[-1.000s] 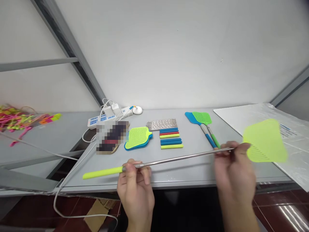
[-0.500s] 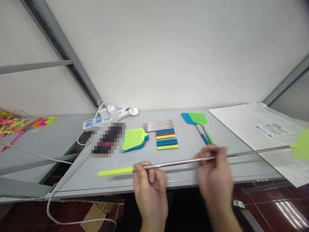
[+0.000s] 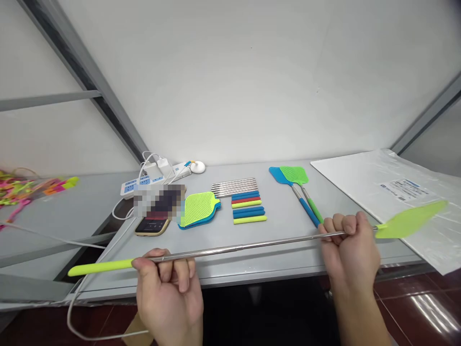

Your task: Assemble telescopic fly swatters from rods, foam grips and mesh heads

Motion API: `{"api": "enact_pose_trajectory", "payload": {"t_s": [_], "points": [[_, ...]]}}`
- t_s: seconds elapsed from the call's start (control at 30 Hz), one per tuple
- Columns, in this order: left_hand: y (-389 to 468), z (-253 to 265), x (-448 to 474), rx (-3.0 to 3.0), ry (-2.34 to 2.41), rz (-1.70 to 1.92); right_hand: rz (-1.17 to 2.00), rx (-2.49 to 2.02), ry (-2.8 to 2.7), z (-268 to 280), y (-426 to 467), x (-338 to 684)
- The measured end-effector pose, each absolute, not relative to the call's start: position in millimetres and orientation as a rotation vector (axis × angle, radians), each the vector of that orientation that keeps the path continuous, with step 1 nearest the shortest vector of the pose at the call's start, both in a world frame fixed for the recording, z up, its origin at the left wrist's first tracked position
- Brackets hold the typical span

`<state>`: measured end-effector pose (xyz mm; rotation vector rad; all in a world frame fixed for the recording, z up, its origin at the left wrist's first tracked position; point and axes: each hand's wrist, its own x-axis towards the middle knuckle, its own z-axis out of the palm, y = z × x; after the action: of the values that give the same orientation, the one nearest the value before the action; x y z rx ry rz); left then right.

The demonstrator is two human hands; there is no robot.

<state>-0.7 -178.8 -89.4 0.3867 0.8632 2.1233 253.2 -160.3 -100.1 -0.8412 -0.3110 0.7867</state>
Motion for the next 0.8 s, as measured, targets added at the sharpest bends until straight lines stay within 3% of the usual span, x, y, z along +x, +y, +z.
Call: {"api": "enact_pose_trajectory", "payload": {"t_s": [0.23,0.43,0.8], "points": [[-186.0,-92.6,24.4,0.317,0.860,2.059,0.859,-0.774,-0.412,-100.1,-170.6,217.7],[-206.3,-118.5,83.5,0.374,0.842,1.672,1.240,-0.818,-0.532,-120.5,-190.6,150.3],[-195.1,-98.7,34.4,0.450,0.844,1.848,0.996,-0.817,-0.437,-98.3,-180.9,221.1]]}}
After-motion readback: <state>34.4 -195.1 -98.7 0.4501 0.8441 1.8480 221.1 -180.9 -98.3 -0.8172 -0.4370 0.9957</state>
